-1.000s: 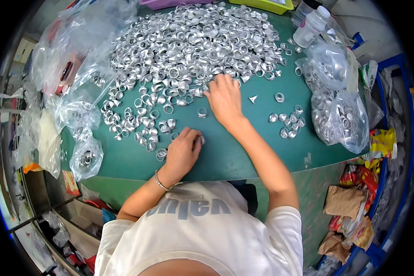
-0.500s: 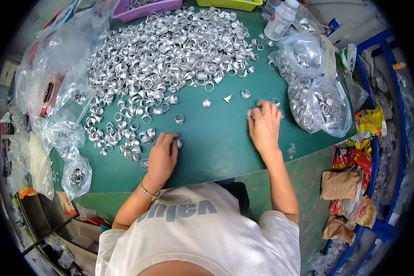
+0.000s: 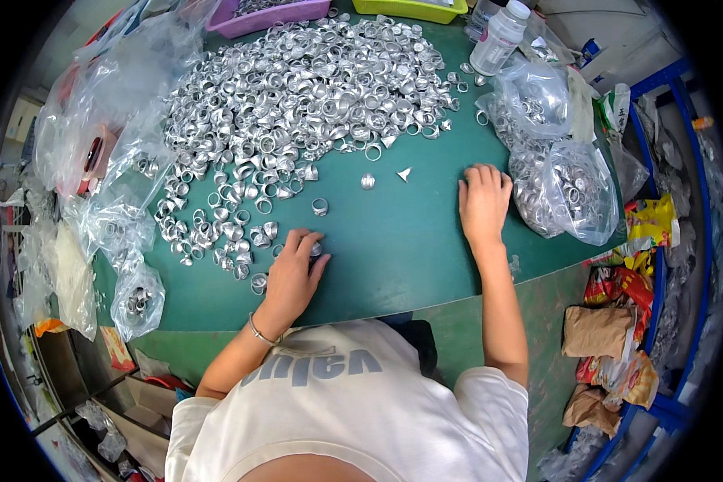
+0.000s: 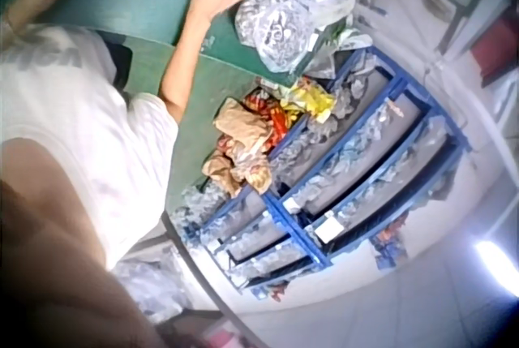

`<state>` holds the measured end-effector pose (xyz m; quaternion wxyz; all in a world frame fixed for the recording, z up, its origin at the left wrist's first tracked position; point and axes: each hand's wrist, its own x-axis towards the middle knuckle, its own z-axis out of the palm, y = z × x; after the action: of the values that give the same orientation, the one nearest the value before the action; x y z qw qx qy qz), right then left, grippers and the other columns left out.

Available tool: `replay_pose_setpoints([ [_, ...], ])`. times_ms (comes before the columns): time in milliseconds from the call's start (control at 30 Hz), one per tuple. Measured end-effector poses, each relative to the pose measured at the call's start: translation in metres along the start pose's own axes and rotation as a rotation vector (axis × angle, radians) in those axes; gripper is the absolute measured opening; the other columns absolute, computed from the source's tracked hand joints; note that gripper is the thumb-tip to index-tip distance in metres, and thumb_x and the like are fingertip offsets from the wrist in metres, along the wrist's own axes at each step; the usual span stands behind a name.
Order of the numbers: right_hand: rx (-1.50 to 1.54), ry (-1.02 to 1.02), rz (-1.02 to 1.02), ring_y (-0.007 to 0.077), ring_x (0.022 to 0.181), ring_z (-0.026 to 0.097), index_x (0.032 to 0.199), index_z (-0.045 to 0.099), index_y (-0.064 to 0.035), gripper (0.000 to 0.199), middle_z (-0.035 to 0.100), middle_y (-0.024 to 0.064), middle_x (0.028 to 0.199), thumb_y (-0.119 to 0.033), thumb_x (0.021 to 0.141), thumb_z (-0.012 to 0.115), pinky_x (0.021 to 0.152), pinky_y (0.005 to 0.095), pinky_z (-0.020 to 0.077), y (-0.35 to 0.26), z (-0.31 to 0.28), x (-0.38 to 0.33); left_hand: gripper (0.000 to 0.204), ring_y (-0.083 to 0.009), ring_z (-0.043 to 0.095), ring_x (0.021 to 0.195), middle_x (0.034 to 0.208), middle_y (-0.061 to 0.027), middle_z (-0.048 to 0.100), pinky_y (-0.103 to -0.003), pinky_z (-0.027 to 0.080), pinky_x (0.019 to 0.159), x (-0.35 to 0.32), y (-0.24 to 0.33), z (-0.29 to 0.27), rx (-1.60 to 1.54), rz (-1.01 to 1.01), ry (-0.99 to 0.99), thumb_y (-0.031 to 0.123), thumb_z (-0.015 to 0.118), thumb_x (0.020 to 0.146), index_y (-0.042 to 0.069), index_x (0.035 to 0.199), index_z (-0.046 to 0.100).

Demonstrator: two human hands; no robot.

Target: The person sorts small silver-colored metal rings and components by hand on a green table, gathering them into groups and placing them into plastic bags.

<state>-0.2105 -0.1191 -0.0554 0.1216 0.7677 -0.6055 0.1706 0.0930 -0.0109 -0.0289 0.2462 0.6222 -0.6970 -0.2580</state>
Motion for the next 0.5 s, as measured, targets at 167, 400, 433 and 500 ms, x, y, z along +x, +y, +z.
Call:
replay_pose_setpoints([
  [167, 0.389, 0.01, -0.05, 0.0329, 0.107, 0.052, 0.115, 0.053, -0.0016, 0.042, 0.058, 0.0155, 0.11, -0.012, 0.077, 0.068, 0.092, 0.0419, 0.0384, -0.045, -0.008, 0.021, 0.028, -0.034, 0.059, 0.084, 0.108, -0.0133, 0.052, -0.042, 0.05, 0.069, -0.001, -0.007, 0.003, -0.056, 0.003, -0.016, 0.003, 0.058, 0.083, 0.003, 0.111, 0.054],
  [400, 0.454, -0.139, -0.328, 0.0279, 0.105, 0.051, 0.114, 0.056, -0.0037, 0.043, 0.057, 0.0104, 0.11, -0.014, 0.075, 0.07, 0.088, 0.0395, 0.0382, -0.102, 0.009, 0.03, 0.027, -0.031, 0.06, 0.075, 0.106, -0.0131, 0.055, -0.04, 0.048, 0.066, 0.003, -0.005, 0.006, -0.093, 0.015, -0.011, 0.002, 0.061, 0.083, 0.003, 0.11, 0.055],
  [433, 0.474, -0.121, -0.307, 0.0275, 0.105, 0.05, 0.114, 0.057, -0.0042, 0.042, 0.056, 0.0099, 0.11, -0.014, 0.075, 0.07, 0.087, 0.0391, 0.0382, -0.099, 0.004, 0.033, 0.028, -0.0307, 0.06, 0.075, 0.106, -0.013, 0.055, -0.039, 0.048, 0.067, 0.002, -0.008, 0.007, -0.098, 0.01, -0.006, 0.002, 0.061, 0.083, 0.003, 0.11, 0.055],
  [500, 0.432, -0.068, -0.234, 0.0266, 0.103, 0.049, 0.112, 0.058, -0.0056, 0.039, 0.056, 0.0086, 0.109, -0.012, 0.075, 0.07, 0.085, 0.0385, 0.0381, -0.088, -0.013, 0.039, 0.03, -0.0301, 0.06, 0.075, 0.108, -0.0128, 0.055, -0.039, 0.049, 0.067, -0.002, -0.011, 0.006, -0.106, 0.001, 0.001, 0.002, 0.062, 0.083, 0.003, 0.111, 0.055],
])
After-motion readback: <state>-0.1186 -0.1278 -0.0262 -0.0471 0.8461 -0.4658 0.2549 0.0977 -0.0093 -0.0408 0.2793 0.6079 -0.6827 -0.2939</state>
